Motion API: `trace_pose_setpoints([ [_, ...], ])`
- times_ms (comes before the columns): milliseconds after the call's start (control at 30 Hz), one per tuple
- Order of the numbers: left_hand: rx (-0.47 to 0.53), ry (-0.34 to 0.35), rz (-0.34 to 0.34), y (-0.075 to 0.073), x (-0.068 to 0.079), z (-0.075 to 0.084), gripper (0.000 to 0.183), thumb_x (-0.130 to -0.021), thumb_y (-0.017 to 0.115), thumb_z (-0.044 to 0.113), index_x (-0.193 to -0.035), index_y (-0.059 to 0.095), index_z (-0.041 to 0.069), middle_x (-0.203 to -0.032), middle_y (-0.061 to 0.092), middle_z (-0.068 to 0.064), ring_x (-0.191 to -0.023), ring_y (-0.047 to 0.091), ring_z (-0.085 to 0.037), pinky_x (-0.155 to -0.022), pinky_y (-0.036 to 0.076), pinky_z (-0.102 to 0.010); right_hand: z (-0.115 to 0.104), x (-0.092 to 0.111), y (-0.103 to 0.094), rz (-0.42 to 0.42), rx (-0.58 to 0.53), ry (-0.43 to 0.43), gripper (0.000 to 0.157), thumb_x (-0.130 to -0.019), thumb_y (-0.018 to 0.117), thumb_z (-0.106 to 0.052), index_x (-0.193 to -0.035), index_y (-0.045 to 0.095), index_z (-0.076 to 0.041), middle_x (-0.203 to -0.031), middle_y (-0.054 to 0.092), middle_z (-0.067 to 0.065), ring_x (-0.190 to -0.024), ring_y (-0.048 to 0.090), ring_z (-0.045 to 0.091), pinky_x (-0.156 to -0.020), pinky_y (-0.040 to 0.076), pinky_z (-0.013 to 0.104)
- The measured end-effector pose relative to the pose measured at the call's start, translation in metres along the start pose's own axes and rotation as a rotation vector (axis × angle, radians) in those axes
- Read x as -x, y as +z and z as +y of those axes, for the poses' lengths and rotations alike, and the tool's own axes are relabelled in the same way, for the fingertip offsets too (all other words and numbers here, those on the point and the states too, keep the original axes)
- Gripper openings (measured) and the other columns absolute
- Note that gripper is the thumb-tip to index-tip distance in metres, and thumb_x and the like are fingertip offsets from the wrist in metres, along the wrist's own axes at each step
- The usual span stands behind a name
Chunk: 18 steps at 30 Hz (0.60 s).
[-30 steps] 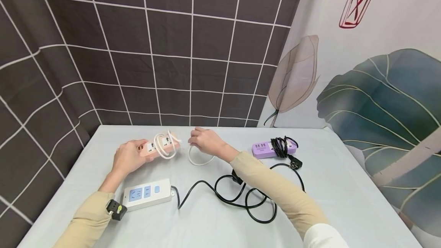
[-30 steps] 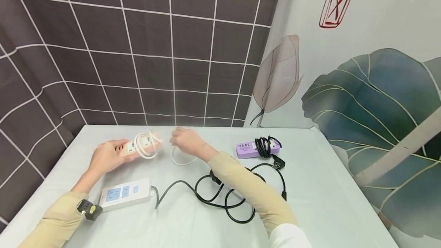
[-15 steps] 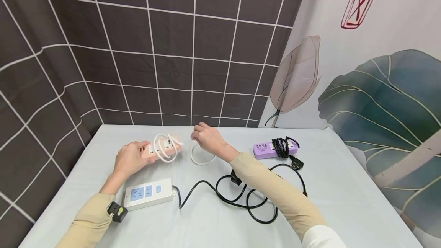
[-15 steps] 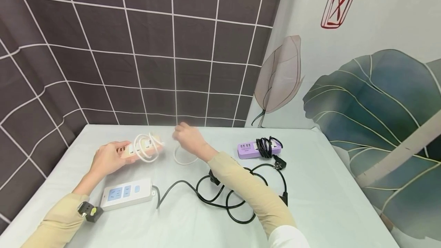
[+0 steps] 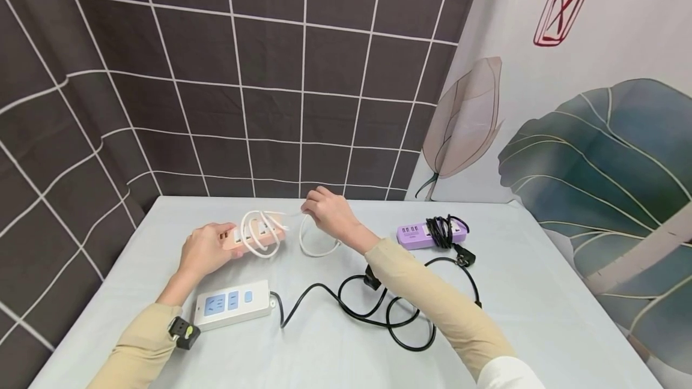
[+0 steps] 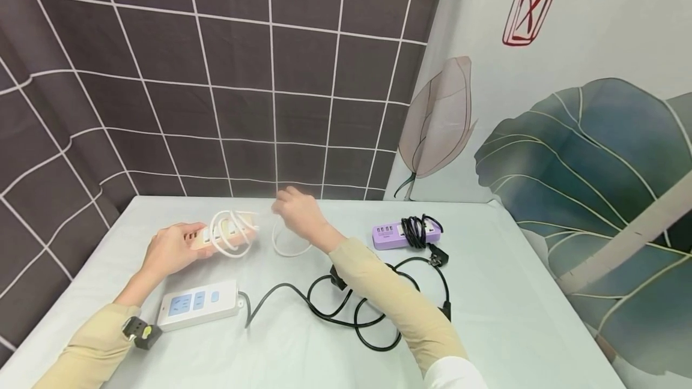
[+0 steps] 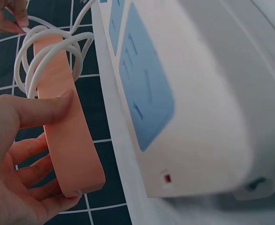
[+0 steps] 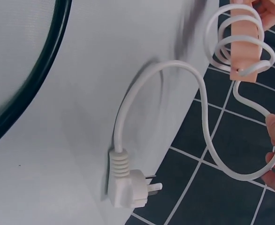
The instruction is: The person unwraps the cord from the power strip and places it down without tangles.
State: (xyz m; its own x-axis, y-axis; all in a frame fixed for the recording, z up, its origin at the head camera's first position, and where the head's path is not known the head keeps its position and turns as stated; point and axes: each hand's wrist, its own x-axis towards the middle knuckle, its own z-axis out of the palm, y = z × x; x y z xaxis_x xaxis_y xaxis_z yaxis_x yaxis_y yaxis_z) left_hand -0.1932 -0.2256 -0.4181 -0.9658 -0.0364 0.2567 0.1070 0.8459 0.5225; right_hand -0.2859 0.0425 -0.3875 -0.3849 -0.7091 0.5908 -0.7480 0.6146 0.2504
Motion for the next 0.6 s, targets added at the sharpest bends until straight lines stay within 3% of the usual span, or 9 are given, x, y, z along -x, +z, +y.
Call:
trace_pose_setpoints([
  [600, -0.013, 0.012, 0.010, 0.003, -0.001, 0.000, 0.063, -0.064, 0.086, 0.020, -0.118, 0.064, -0.004, -0.107, 0.066, -0.029, -0.083, 0.063, -0.036, -0.064, 0.044, -0.042, -0.001, 0.000, -0.023, 0.088, 0.011, -0.022, 0.006, -0.087, 0.069, -0.017, -0.087, 0.075, -0.019, -0.084, 0.066, -0.007, -0.083, 0.058, 0.011, -0.057, 0.051, 0.021],
])
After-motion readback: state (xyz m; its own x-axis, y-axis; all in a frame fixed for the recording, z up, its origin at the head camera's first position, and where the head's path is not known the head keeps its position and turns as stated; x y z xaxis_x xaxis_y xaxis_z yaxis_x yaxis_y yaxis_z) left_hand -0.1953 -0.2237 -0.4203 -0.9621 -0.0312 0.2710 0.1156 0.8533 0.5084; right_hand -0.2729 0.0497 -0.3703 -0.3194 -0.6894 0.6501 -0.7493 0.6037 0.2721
